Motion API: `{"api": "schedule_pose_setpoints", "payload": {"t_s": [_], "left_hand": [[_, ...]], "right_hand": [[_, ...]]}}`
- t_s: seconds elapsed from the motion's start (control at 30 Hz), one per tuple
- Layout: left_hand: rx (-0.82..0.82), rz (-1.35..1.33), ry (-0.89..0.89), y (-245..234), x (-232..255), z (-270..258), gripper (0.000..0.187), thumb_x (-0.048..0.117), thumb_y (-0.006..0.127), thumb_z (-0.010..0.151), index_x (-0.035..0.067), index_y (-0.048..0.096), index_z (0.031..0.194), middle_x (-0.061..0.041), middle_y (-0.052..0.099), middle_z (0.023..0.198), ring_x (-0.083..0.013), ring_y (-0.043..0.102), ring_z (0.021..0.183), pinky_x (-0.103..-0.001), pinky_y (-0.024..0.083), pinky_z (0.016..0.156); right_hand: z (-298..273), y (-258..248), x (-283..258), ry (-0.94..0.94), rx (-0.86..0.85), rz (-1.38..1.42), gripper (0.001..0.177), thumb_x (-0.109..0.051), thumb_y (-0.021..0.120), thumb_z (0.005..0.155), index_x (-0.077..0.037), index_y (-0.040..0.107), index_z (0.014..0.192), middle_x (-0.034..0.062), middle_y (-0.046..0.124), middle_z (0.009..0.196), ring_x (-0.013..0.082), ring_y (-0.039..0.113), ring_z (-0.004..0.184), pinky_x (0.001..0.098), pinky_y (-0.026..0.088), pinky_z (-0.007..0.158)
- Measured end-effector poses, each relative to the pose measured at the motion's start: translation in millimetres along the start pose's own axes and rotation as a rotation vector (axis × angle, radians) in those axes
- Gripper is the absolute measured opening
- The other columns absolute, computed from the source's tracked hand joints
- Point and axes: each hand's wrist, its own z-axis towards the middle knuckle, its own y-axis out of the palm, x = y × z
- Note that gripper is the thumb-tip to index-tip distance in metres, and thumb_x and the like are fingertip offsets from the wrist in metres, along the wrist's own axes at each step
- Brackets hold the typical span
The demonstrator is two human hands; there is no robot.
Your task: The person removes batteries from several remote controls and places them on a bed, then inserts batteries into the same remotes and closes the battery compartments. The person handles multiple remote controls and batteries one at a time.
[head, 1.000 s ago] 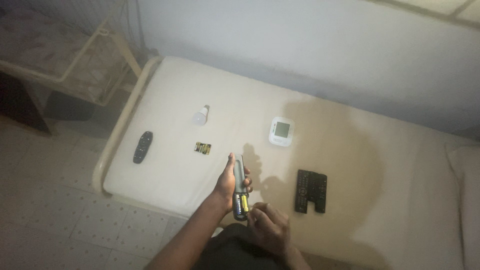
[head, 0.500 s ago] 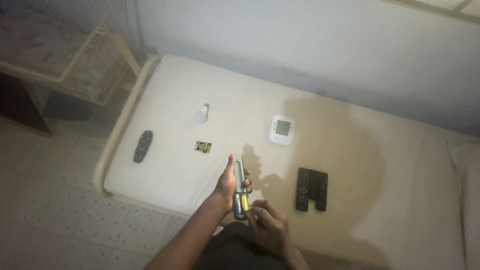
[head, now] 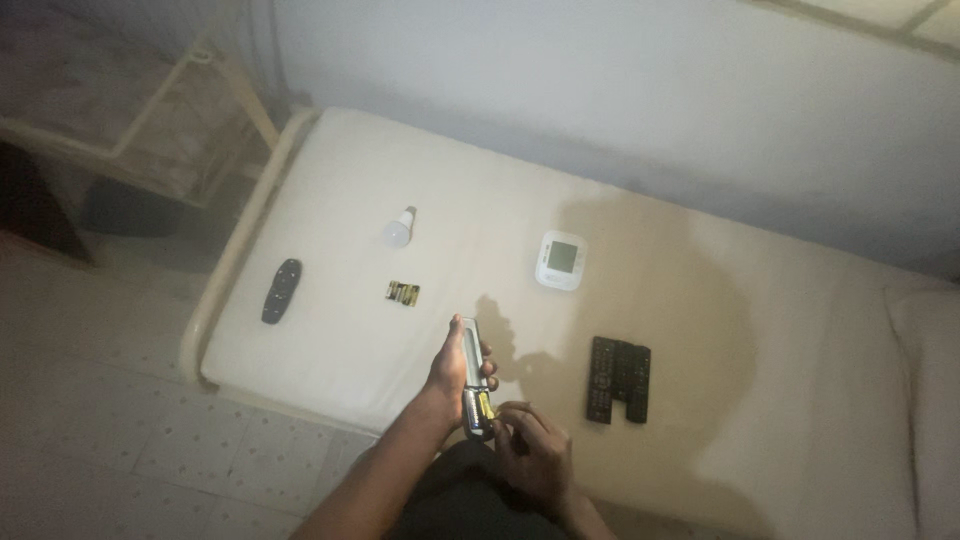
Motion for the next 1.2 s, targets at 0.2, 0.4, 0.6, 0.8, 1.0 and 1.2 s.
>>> {"api": "schedule_pose_setpoints", "payload": {"t_s": [0.2,0.4,0.6,0.8,1.0,1.2], "left_hand": [[0.033,-0.01,0.007,-1,1,-9,0.06,0.068,0.039,0.101,0.009,0.048,0.101,-0.005,0.047,0.084,-0.015,0.05,0.058,-0.032,0.046,0.049],[0.036,0.027,0.04,-2,5,-17,0.059,0.067,0.037,0.1,0.01,0.049,0.102,-0.005,0.049,0.085,-0.014,0.05,0.059,-0.031,0.048,0.051],[0.031,-0.006,0.036,-11,5,-12,0.061,0.069,0.041,0.098,0.009,0.049,0.098,-0.005,0.049,0.083,-0.0147,0.051,0.059,-0.031,0.047,0.05],[-0.055,0.2,-0.059,-18,9,-16,0.046,0.054,0.057,0.098,0.008,0.056,0.097,-0.005,0.058,0.078,-0.0146,0.058,0.062,-0.029,0.052,0.054],[-0.28,0.397,-0.185,-20,16,-24,0.033,0.032,0.077,0.09,0.001,0.068,0.097,-0.006,0.064,0.073,-0.0131,0.059,0.053,-0.024,0.046,0.044],[-0.312,0.404,-0.105,-7,30,-47,0.025,0.023,0.079,0.083,0.005,0.068,0.096,-0.006,0.067,0.079,-0.0132,0.061,0.058,-0.026,0.05,0.049]], "right_hand": [[0,-1,1,-0.08,-0.084,0.052,0.023,0.004,0.068,0.083,-0.001,0.075,0.104,0.0114,0.076,0.098,0.0184,0.077,0.073,0.0289,0.063,0.06],[5,-3,-10,0.014,-0.17,0.022,0.023,-0.008,0.082,0.078,-0.001,0.076,0.099,0.0104,0.077,0.09,0.0184,0.074,0.064,0.0306,0.059,0.053],[8,1,-12,0.115,-0.17,0.013,0.017,-0.005,0.077,0.08,-0.001,0.076,0.097,0.0085,0.076,0.086,0.0147,0.071,0.058,0.0307,0.056,0.05],[5,2,9,0.48,-0.087,0.219,0.014,-0.003,0.063,0.087,-0.002,0.075,0.094,0.0057,0.07,0.076,0.0094,0.059,0.051,0.0254,0.049,0.04],[38,-9,24,0.679,0.012,0.394,0.016,-0.009,0.065,0.091,0.001,0.076,0.096,0.0102,0.064,0.069,0.0105,0.054,0.048,0.0263,0.043,0.04],[65,-3,18,0.778,0.022,0.458,0.022,-0.011,0.069,0.088,0.005,0.068,0.102,0.0095,0.067,0.078,0.0112,0.057,0.05,0.0268,0.043,0.04]]}}
